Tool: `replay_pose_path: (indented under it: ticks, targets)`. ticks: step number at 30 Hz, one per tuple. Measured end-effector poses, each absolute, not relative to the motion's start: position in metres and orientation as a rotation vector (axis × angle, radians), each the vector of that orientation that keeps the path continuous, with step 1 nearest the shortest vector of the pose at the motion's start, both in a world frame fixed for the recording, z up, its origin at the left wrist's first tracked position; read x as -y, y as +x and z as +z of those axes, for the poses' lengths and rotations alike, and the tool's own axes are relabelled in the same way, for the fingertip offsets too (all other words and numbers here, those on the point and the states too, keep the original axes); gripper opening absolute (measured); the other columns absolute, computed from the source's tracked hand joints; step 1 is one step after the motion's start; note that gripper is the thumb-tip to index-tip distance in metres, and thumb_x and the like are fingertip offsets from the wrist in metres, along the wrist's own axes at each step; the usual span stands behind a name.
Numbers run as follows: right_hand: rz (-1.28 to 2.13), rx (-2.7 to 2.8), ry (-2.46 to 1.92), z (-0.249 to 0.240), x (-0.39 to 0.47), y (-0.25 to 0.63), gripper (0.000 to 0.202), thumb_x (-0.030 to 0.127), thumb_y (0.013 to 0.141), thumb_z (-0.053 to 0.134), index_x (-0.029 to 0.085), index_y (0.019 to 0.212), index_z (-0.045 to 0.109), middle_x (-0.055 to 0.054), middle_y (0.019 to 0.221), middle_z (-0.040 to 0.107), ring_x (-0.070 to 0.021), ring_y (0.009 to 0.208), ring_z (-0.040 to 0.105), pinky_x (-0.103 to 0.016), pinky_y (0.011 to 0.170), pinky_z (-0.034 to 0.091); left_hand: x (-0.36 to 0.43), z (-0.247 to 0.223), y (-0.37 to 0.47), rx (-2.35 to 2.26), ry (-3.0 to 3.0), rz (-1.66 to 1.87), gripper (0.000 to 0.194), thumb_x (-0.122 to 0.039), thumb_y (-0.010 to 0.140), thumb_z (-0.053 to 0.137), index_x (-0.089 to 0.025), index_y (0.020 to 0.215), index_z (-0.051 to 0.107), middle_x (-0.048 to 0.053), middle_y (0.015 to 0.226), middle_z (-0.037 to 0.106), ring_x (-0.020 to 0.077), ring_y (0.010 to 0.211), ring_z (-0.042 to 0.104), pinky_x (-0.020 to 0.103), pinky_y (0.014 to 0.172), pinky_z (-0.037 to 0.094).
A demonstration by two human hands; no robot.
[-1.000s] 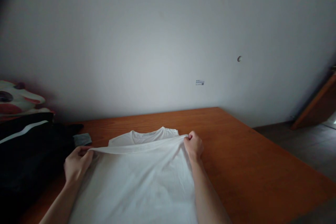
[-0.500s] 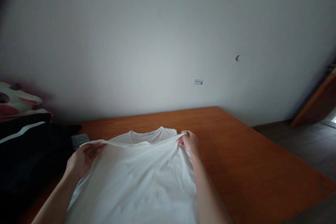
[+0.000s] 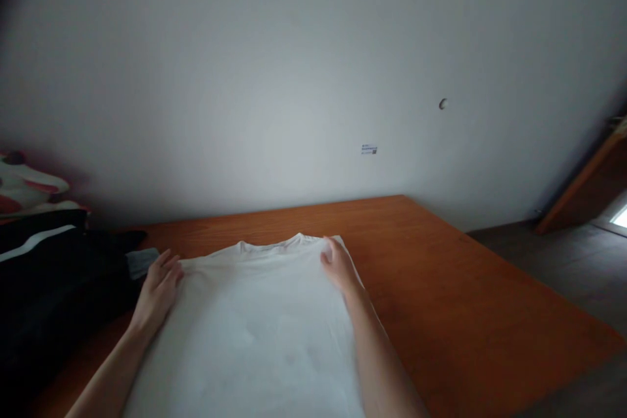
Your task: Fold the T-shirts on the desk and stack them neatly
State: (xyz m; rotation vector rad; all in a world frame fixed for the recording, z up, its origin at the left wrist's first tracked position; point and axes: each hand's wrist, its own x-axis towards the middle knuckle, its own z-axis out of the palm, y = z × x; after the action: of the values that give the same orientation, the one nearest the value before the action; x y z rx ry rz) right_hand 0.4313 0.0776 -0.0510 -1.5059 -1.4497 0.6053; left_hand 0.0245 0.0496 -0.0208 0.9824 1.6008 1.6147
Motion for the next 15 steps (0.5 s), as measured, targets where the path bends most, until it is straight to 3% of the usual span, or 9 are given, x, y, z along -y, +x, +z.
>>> replay_pose_path:
  ticks: [2,4,8,11,15]
  targets:
    - [0.512,1.6,-1.569,-0.051,-0.073,0.427,0.047,0.022,0.086,0.055,0.015,0.132,0.062,-0.015,0.143,0.061,-0.024,0.138,0.051,-0.04,0.12,0.032,-0.049,-0.025,0.022,-1.711,1.218,1.514,0.055,-0.038,0.085,0.055,-0.021,0.137,0.05,0.015,0.146,0.056,0.0277,0.138,0.052,0.046,0.118,0.038]
    - [0.418,1.715,-1.647,-0.051,-0.069,0.424,0.042,0.024,0.09,0.053,0.013,0.129,0.065,-0.016,0.145,0.059,-0.0255,0.142,0.046,-0.041,0.122,0.026,-0.048,-0.029,0.022,-1.791,1.454,1.353,0.055,-0.041,0.081,0.057,-0.017,0.13,0.059,0.017,0.138,0.063,0.0319,0.134,0.055,0.049,0.119,0.036]
    - [0.248,1.855,-1.815,-0.053,-0.063,0.419,0.047,0.034,0.098,0.048,0.015,0.141,0.056,-0.017,0.155,0.047,-0.03,0.149,0.033,-0.053,0.124,0.016,-0.048,-0.04,0.026,-1.895,1.823,1.052,0.056,-0.047,0.079,0.053,-0.012,0.121,0.067,0.022,0.138,0.064,0.0357,0.138,0.052,0.05,0.121,0.029]
    - [0.16,1.93,-1.905,-0.053,-0.062,0.418,0.054,0.044,0.1,0.048,0.017,0.146,0.051,-0.015,0.159,0.042,-0.03,0.151,0.029,-0.053,0.123,0.015,-0.05,-0.049,0.027,-1.985,1.988,0.896,0.06,-0.047,0.081,0.048,-0.009,0.124,0.065,0.025,0.149,0.054,0.0382,0.146,0.041,0.056,0.123,0.021]
    - [0.093,1.986,-1.991,-0.051,-0.064,0.417,0.059,0.051,0.101,0.044,0.019,0.15,0.047,-0.014,0.161,0.04,-0.0291,0.151,0.029,-0.05,0.123,0.018,-0.055,-0.056,0.023,-2.082,2.117,0.761,0.056,-0.043,0.085,0.044,-0.014,0.129,0.062,0.022,0.151,0.053,0.0355,0.147,0.041,0.06,0.12,0.026]
